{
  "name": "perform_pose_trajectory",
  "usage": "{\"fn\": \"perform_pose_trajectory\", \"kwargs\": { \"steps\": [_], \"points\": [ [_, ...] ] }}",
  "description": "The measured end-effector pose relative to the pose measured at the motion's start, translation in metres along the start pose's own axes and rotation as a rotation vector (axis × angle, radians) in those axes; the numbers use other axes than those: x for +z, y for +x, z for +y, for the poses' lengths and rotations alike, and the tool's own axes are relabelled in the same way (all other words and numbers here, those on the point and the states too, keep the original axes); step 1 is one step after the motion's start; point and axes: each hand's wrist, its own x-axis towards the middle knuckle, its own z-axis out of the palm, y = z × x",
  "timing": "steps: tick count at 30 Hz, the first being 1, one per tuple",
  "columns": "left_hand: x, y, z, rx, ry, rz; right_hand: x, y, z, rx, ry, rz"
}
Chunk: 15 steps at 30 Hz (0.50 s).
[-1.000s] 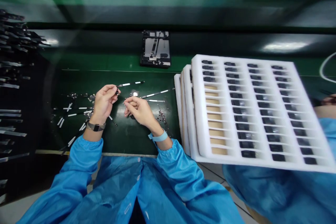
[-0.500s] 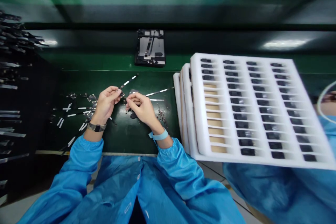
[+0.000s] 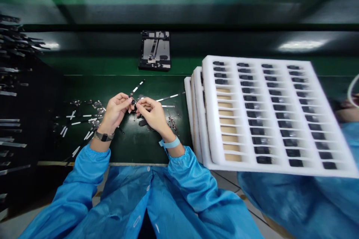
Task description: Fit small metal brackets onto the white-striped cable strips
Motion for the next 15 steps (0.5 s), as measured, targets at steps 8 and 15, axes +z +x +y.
{"fn": "perform_pose_trajectory", "kwargs": {
  "steps": [8,15],
  "points": [
    [-0.0011,-0.0001,0.0000,0.006,0.001,0.004,-0.0003,-0.0009,0.0003,-0.010,0.036,-0.007],
    [-0.0009,-0.0001,0.0014,-0.003,-0.001,0.003,0.0011,-0.0020,0.0007,-0.042,-0.002,0.028]
  ]
}}
